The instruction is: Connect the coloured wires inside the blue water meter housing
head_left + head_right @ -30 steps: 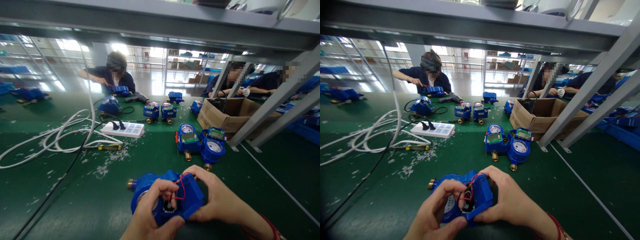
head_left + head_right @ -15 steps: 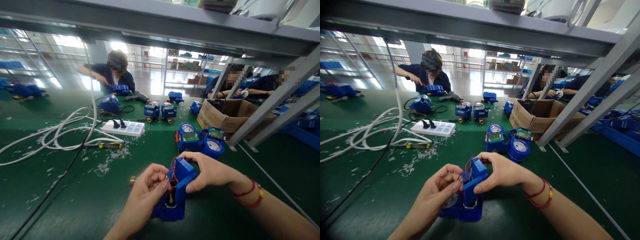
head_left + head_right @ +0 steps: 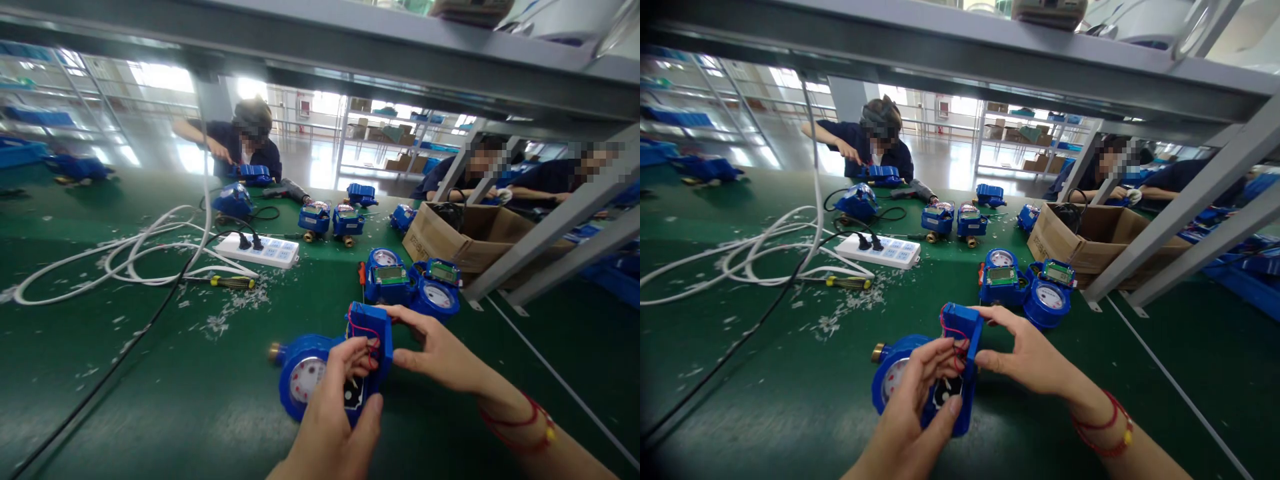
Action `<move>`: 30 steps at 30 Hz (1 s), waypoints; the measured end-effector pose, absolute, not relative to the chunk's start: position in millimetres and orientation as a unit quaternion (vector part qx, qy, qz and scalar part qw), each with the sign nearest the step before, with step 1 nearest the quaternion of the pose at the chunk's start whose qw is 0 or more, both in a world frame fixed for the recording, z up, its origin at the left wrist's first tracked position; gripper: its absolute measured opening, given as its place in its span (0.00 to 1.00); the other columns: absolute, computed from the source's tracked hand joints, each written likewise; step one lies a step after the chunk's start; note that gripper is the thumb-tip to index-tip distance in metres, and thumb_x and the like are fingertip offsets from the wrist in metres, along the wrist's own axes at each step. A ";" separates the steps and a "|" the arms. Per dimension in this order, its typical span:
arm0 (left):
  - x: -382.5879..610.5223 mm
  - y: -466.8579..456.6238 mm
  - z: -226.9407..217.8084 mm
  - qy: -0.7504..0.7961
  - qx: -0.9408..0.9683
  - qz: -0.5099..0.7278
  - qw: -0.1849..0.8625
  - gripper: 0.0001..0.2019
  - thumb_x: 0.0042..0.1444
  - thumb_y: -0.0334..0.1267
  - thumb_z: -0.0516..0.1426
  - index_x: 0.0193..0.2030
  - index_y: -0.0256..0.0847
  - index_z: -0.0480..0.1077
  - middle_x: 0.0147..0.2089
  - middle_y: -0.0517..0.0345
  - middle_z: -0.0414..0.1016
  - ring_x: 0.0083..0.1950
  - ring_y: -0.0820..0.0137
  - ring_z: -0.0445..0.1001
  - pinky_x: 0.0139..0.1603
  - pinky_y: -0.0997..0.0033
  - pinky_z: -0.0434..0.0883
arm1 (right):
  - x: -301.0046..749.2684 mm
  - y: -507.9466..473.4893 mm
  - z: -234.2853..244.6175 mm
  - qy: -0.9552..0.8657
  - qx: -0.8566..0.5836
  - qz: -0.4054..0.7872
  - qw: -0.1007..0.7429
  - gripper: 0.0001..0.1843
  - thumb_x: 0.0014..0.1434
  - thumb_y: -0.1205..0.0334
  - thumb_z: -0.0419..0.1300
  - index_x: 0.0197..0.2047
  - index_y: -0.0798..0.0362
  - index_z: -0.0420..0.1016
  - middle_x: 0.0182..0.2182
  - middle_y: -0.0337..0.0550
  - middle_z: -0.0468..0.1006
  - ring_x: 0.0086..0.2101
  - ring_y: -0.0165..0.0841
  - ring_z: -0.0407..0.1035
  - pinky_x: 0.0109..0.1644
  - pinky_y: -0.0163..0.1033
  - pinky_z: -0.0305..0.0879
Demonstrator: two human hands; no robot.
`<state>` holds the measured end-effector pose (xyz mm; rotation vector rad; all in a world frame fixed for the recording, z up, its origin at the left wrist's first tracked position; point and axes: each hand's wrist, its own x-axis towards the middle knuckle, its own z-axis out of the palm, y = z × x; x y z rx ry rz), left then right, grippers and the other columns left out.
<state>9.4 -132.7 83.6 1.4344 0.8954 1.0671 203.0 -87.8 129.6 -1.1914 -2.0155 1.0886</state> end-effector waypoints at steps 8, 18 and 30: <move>29.2 -140.4 66.6 0.337 0.800 0.400 0.293 0.34 0.47 0.25 0.50 0.63 0.41 0.47 0.60 0.49 0.62 0.60 0.61 0.62 0.58 0.59 0.64 | 194.0 -116.0 104.8 -0.691 -0.541 0.334 0.343 0.39 0.48 0.51 0.65 0.60 0.48 0.55 0.58 0.49 0.61 0.57 0.45 0.58 0.60 0.50 0.55; -11.0 -114.3 87.7 0.455 0.798 0.377 0.117 0.14 0.56 0.32 0.51 0.49 0.40 0.62 0.46 0.50 0.72 0.46 0.63 0.70 0.47 0.61 0.66 | 185.5 -108.5 110.4 -0.616 -0.551 0.391 0.404 0.24 0.54 0.55 0.62 0.52 0.48 0.61 0.47 0.43 0.75 0.47 0.37 0.70 0.50 0.42 0.68; 0.5 -95.1 100.1 0.514 0.670 0.343 0.412 0.09 0.54 0.38 0.55 0.43 0.46 0.67 0.41 0.60 0.74 0.43 0.66 0.72 0.44 0.66 0.67 | 177.5 -103.2 132.1 -0.687 -0.594 0.285 0.306 0.20 0.58 0.53 0.56 0.52 0.46 0.60 0.38 0.41 0.78 0.38 0.36 0.73 0.41 0.42 0.67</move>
